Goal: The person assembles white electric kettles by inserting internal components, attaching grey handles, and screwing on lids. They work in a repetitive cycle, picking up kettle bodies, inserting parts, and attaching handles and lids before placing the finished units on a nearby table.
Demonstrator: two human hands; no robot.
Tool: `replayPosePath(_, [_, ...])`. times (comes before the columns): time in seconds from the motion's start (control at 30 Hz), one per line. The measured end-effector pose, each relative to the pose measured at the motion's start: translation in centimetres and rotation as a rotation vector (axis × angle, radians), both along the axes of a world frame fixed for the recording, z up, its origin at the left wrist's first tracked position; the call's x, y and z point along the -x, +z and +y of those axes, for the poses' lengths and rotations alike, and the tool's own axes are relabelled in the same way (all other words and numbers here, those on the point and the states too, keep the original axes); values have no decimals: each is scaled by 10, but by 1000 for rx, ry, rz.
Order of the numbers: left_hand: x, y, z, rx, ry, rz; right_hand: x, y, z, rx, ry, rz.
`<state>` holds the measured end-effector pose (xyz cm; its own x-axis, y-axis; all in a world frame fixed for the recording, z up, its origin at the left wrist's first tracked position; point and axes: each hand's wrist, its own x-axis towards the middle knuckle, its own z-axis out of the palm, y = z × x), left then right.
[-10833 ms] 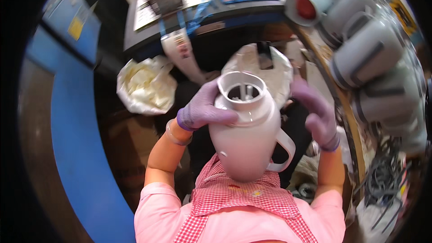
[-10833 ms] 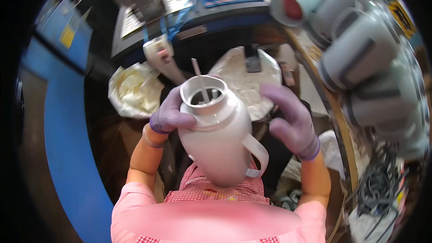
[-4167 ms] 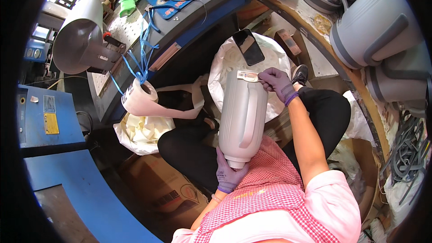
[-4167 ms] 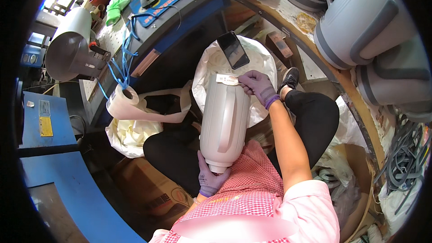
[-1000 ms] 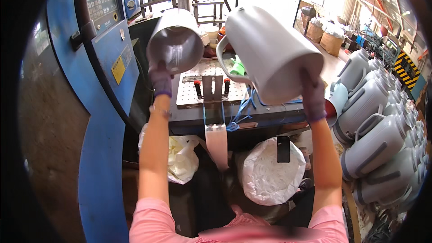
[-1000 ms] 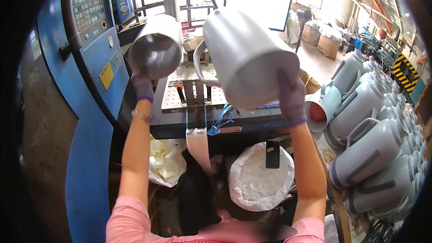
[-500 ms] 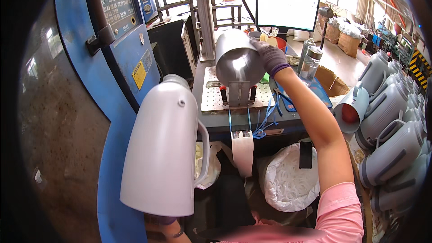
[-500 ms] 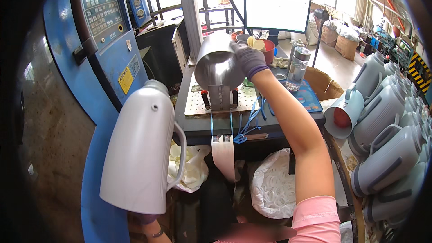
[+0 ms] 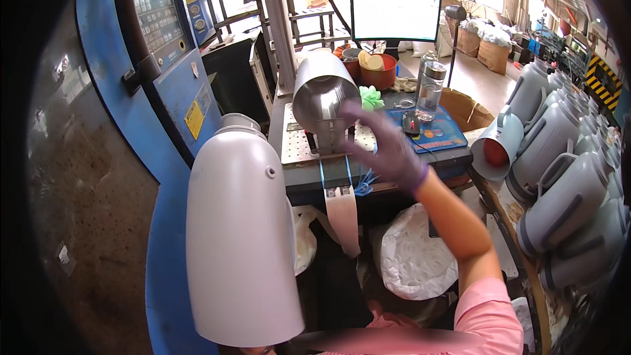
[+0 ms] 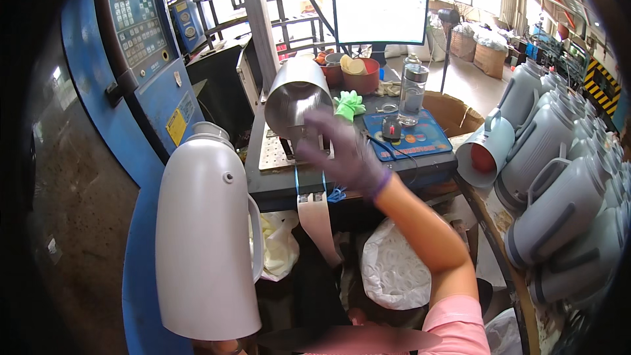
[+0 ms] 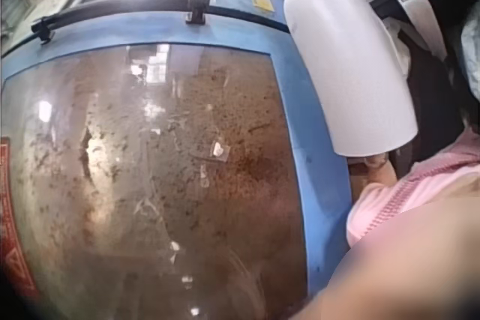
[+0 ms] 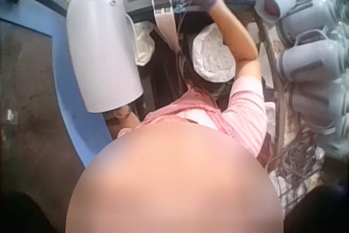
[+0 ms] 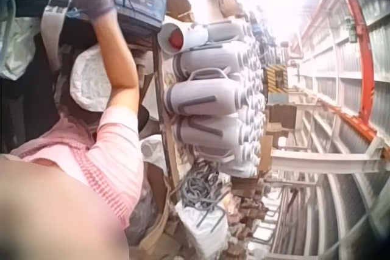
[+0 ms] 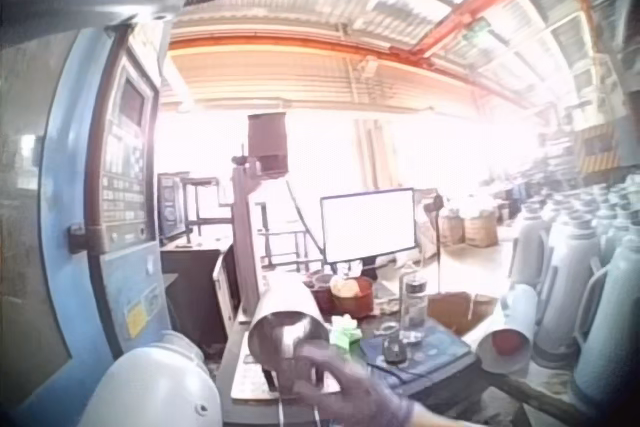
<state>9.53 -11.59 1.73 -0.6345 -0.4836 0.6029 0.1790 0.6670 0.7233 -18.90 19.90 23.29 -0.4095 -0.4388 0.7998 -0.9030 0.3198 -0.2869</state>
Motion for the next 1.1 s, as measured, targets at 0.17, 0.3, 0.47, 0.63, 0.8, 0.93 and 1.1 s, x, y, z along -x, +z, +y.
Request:
replayPosePath(0.17, [9, 22, 44, 73, -293, 95, -127, -92, 12, 432, 684, -1176])
replayPosePath(0.3, [18, 65, 55, -1, -1085, -112, -156, -132, 42, 702, 592, -1285])
replayPosePath(0.47, [87, 114, 44, -285, -900, -156, -202, -196, 108, 872, 583, -1394])
replayPosePath(0.63, [296, 170, 63, 153, -410, 4, -249, -212, 147, 1037, 450, -1332])
replayPosePath(0.8, [434, 172, 26, 140, -350, -392, -289, -222, 172, 1172, 343, -1233])
replayPosePath(0.93, [437, 150, 56, 217, -310, -177, -315, -229, 196, 1236, 227, -1174])
replayPosePath(1.1, [424, 167, 51, 141, -390, -346, -324, -235, 194, 1238, 220, -1182])
